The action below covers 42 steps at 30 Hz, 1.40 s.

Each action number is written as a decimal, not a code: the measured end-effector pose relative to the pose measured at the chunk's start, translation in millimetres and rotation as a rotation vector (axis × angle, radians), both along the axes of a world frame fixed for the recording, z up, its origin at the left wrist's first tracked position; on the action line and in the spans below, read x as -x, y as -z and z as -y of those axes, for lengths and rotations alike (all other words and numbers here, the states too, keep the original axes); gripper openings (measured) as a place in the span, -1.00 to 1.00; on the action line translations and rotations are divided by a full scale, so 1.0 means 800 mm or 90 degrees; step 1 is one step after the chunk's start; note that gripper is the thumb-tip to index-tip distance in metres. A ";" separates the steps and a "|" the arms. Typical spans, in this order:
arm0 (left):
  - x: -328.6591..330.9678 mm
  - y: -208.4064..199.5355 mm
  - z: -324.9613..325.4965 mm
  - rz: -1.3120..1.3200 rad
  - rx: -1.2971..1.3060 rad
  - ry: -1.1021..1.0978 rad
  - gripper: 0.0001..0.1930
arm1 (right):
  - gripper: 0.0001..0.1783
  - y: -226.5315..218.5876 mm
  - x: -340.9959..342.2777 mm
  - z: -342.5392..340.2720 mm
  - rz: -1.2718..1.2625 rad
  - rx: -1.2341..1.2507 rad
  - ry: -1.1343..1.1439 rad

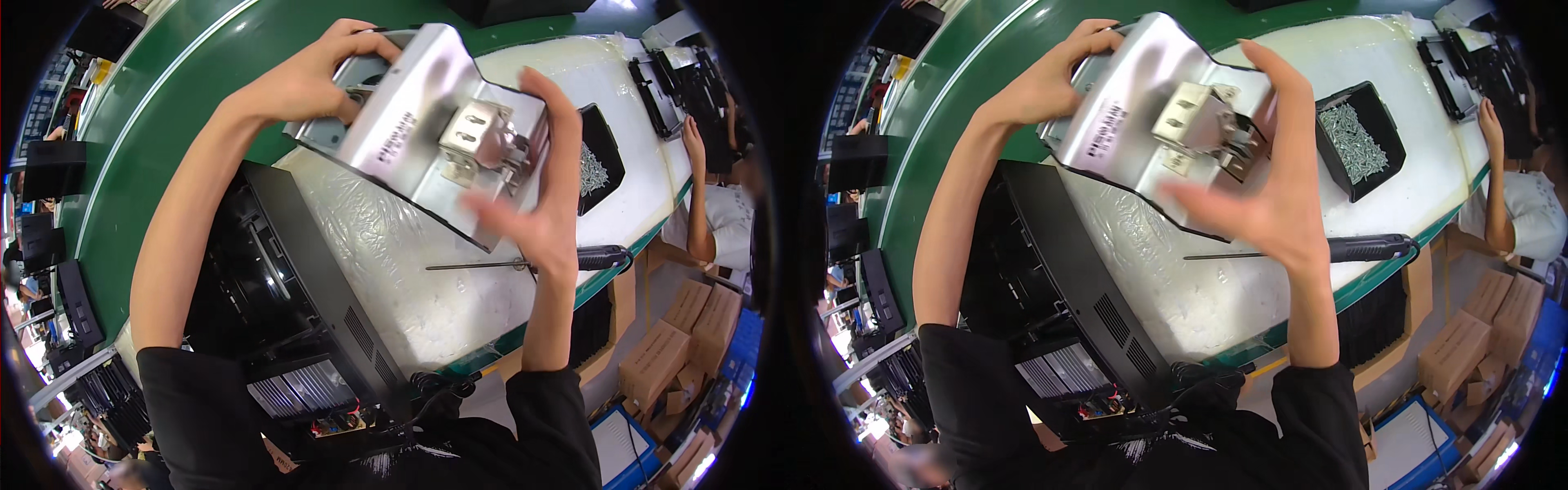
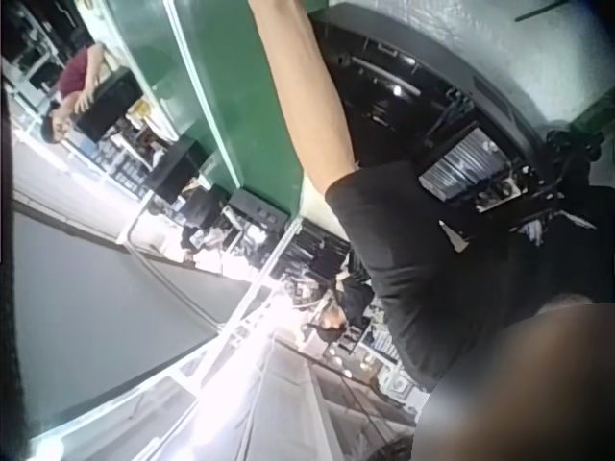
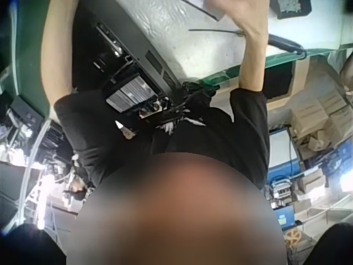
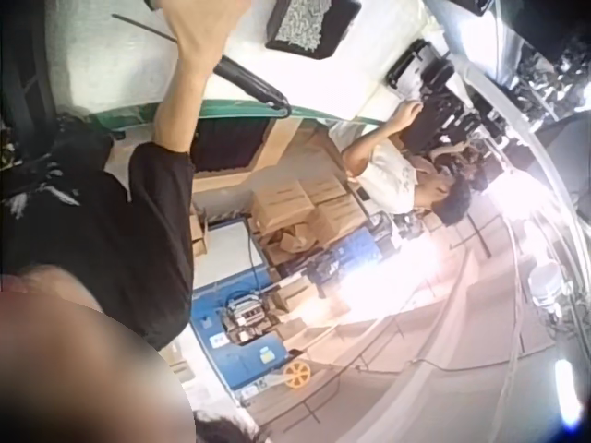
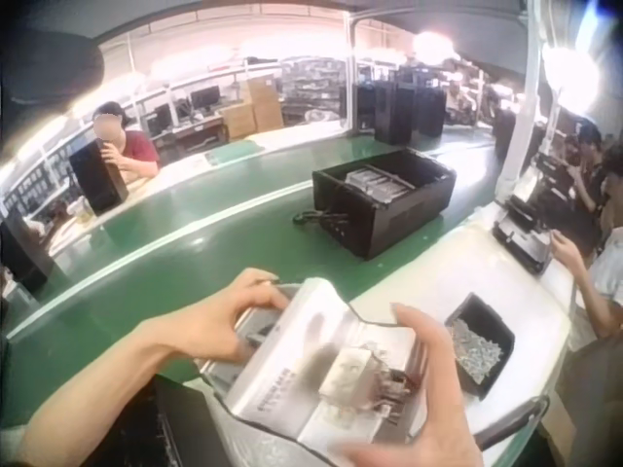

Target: Use a screw feeder and electric screwdriver to install screws into an electronic housing.

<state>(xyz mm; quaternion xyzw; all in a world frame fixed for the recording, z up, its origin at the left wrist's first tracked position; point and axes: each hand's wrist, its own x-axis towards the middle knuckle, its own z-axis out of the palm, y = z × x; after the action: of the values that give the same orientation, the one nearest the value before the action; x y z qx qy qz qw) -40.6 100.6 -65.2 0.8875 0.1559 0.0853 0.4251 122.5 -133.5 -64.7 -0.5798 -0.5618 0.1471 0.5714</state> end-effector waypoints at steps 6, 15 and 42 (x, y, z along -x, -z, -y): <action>-0.028 -0.017 0.026 -0.060 -0.026 0.051 -0.37 | 0.54 0.006 -0.008 0.048 0.234 0.178 0.038; -0.034 -0.022 0.050 -0.010 -0.067 0.032 -0.47 | 0.40 0.044 -0.027 0.069 0.118 0.168 0.075; 0.028 -0.044 0.165 0.196 -0.119 0.057 -0.49 | 0.13 0.007 -0.025 0.169 0.317 0.250 0.075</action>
<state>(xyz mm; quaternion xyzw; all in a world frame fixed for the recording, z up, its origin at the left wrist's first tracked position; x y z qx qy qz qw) -62.9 -31.6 -29.9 0.9057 0.0406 0.2150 0.3631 142.5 -268.6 -70.6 -0.7291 -0.6102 0.0732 0.3012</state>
